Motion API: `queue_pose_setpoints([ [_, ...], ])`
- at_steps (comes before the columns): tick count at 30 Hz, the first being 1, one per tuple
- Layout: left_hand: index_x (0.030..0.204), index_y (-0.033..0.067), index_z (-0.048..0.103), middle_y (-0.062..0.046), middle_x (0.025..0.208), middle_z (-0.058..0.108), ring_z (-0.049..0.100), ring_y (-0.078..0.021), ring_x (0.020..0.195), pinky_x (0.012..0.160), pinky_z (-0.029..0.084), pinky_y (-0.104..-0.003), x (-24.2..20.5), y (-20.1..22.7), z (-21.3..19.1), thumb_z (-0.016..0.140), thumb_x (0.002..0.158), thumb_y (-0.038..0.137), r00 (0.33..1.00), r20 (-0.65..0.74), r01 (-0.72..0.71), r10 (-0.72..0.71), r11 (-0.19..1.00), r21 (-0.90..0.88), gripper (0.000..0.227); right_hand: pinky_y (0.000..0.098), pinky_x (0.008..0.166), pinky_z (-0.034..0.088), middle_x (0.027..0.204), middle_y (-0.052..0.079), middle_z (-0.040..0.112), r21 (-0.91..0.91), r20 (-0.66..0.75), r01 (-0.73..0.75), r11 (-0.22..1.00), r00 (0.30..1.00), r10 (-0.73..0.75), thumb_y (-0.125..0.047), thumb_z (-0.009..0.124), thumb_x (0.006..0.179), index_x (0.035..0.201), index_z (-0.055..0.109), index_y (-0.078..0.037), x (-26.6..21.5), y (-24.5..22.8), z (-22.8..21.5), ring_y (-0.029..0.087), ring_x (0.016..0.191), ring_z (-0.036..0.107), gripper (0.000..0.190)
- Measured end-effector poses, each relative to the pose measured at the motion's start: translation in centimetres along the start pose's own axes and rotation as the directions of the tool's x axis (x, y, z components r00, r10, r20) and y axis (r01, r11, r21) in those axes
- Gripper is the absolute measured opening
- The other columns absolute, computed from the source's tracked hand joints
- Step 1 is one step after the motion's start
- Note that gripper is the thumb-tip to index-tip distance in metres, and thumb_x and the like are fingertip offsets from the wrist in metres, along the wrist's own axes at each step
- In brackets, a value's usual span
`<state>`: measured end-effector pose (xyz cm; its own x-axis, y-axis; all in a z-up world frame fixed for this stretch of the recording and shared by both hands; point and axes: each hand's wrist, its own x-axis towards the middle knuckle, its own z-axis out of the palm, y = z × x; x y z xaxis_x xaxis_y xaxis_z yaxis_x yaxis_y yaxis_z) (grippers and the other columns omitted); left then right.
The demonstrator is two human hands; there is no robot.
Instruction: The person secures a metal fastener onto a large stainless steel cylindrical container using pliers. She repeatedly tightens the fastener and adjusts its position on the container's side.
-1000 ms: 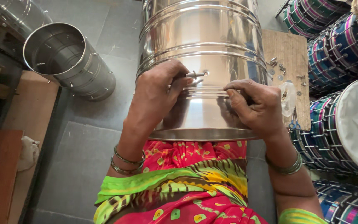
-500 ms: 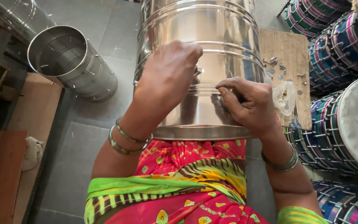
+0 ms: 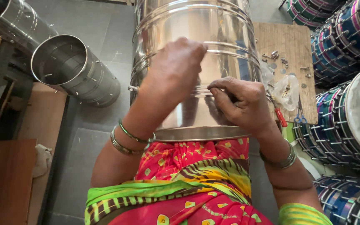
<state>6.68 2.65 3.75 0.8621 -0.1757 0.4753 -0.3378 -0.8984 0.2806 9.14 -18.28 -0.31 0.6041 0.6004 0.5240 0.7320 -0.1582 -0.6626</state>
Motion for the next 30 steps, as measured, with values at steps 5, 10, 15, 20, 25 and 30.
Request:
queue_pose_setpoints([
  [5, 0.085, -0.0033, 0.066, -0.021, 0.08, 0.07, 0.071, -0.0365, 0.077, 0.071, 0.054, -0.047, 0.2, -1.3, -0.7, 0.066, 0.09, 0.004, 0.992, 0.106, 0.078, -0.063, 0.986, -0.144, 0.008, 0.0265, 0.058, 0.051, 0.075, 0.009, 0.07, -0.031, 0.004, -0.055, 0.998, 0.998, 0.056, -0.008, 0.07, 0.098, 0.105, 0.074, 0.0, 0.0, -0.2, -0.2, 0.01, 0.06, 0.066, 0.012],
  [10, 0.088, -0.0019, 0.066, -0.021, 0.081, 0.07, 0.071, -0.037, 0.077, 0.072, 0.053, -0.046, -0.3, -2.3, -0.5, 0.074, 0.089, 0.01, 0.988, 0.107, 0.135, -0.113, 0.963, -0.234, 0.014, 0.0262, 0.057, 0.051, 0.073, 0.008, 0.07, 0.002, -0.001, -0.125, 0.992, 0.992, 0.125, -0.009, 0.069, 0.098, 0.106, 0.074, 0.0, -0.1, -0.2, -0.2, 0.009, 0.06, 0.066, 0.013],
  [15, 0.097, -0.001, 0.062, -0.019, 0.087, 0.072, 0.071, -0.0379, 0.081, 0.071, 0.053, -0.046, -2.3, -2.3, 0.3, 0.072, 0.094, 0.013, 0.987, 0.009, 0.151, -0.158, 0.925, -0.349, 0.018, 0.0277, 0.059, 0.052, 0.075, 0.009, 0.07, -0.055, -0.047, -0.126, 0.99, 0.991, 0.124, -0.012, 0.07, 0.1, 0.109, 0.074, -0.004, 0.4, -0.2, -0.1, 0.011, 0.063, 0.068, 0.012],
  [20, 0.102, 0.0018, 0.06, -0.017, 0.09, 0.072, 0.072, -0.0354, 0.081, 0.07, 0.054, -0.044, -3.8, -1.1, 2.5, 0.07, 0.097, 0.014, 0.95, -0.124, 0.208, -0.288, 0.874, -0.44, 0.017, 0.0411, 0.058, 0.051, 0.066, 0.017, 0.066, -0.358, 0.111, -0.114, 0.927, 0.98, 0.163, -0.026, 0.069, 0.097, 0.128, 0.074, -0.013, 2.5, 0.0, 0.1, 0.028, 0.056, 0.066, 0.034],
  [25, 0.105, 0.0032, 0.061, -0.017, 0.093, 0.073, 0.073, -0.0362, 0.085, 0.074, 0.054, -0.046, -4.3, -0.8, 3.8, 0.069, 0.099, 0.012, 0.925, -0.266, 0.124, -0.271, 0.878, -0.463, 0.013, 0.0439, 0.062, 0.054, 0.075, 0.016, 0.07, -0.418, 0.191, -0.036, 0.908, 0.973, 0.126, -0.033, 0.069, 0.097, 0.123, 0.075, -0.016, 3.7, 0.3, 0.7, 0.032, 0.066, 0.07, 0.031],
  [30, 0.106, 0.003, 0.06, -0.017, 0.093, 0.074, 0.074, -0.0366, 0.087, 0.074, 0.057, -0.045, -4.1, -0.9, 4.7, 0.067, 0.1, 0.011, 0.893, -0.301, 0.141, -0.334, 0.844, -0.517, 0.012, 0.0421, 0.061, 0.054, 0.07, 0.013, 0.07, -0.438, 0.121, -0.112, 0.892, 0.976, 0.182, -0.035, 0.071, 0.096, 0.112, 0.077, -0.014, 4.8, 0.2, 1.8, 0.029, 0.066, 0.071, 0.026],
])
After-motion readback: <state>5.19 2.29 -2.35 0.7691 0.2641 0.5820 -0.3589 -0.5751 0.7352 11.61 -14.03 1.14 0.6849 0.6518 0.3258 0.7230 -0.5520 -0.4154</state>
